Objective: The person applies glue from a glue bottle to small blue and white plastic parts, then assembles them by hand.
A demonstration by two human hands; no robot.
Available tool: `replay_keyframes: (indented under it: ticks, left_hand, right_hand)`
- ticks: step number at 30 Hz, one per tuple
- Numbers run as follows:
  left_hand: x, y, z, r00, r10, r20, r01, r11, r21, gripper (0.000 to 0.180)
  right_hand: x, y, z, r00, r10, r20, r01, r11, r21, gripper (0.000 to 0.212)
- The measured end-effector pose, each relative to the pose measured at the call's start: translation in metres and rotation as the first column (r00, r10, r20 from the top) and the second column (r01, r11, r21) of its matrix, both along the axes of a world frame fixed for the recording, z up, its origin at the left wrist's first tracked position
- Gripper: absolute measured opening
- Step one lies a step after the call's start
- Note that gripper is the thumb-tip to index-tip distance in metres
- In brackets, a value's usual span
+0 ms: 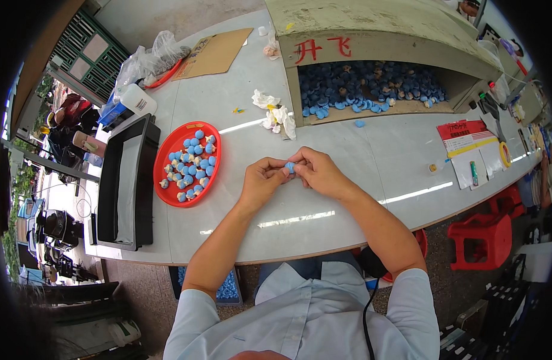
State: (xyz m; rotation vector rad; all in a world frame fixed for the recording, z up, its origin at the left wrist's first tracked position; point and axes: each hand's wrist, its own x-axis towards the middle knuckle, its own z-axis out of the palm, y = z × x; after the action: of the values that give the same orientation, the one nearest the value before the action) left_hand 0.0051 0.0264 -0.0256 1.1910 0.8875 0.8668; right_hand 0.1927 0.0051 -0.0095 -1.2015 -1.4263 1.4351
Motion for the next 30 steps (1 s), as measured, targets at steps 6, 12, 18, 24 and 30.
replay_keyframes:
  ticks: [6, 12, 18, 24, 30]
  left_hand:
    - [0.0001, -0.0004, -0.0032, 0.999, -0.010, -0.044, 0.011, 0.999, 0.040, 0.018]
    - [0.0015, -0.0017, -0.0040, 0.999, 0.002, -0.050, 0.001, 0.999, 0.049, 0.016]
    - [0.0017, -0.0018, -0.0077, 0.998, 0.014, -0.066, -0.009, 0.997, 0.078, 0.017]
    - [0.0025, -0.0021, -0.0070, 0.997, 0.029, -0.077, -0.024, 0.997, 0.075, 0.018]
    - [0.0043, -0.0023, -0.0041, 0.995, 0.061, -0.076, -0.055, 0.996, 0.074, 0.016]
  right_hand:
    - [0.0007, 0.0002, -0.0053, 1.000, 0.011, 0.022, -0.011, 1.000, 0.014, 0.014]
    - [-0.0013, -0.0019, -0.0009, 0.999, 0.004, 0.049, -0.005, 1.000, 0.011, 0.014]
    - [-0.0027, -0.0027, 0.0003, 0.997, 0.003, 0.073, -0.005, 0.999, 0.031, 0.015]
    - [-0.0027, -0.0025, 0.0000, 0.998, -0.007, 0.066, 0.005, 0.999, 0.037, 0.015]
    - [-0.0050, -0.0018, -0.0032, 0.998, -0.036, 0.050, 0.032, 0.998, 0.063, 0.015]
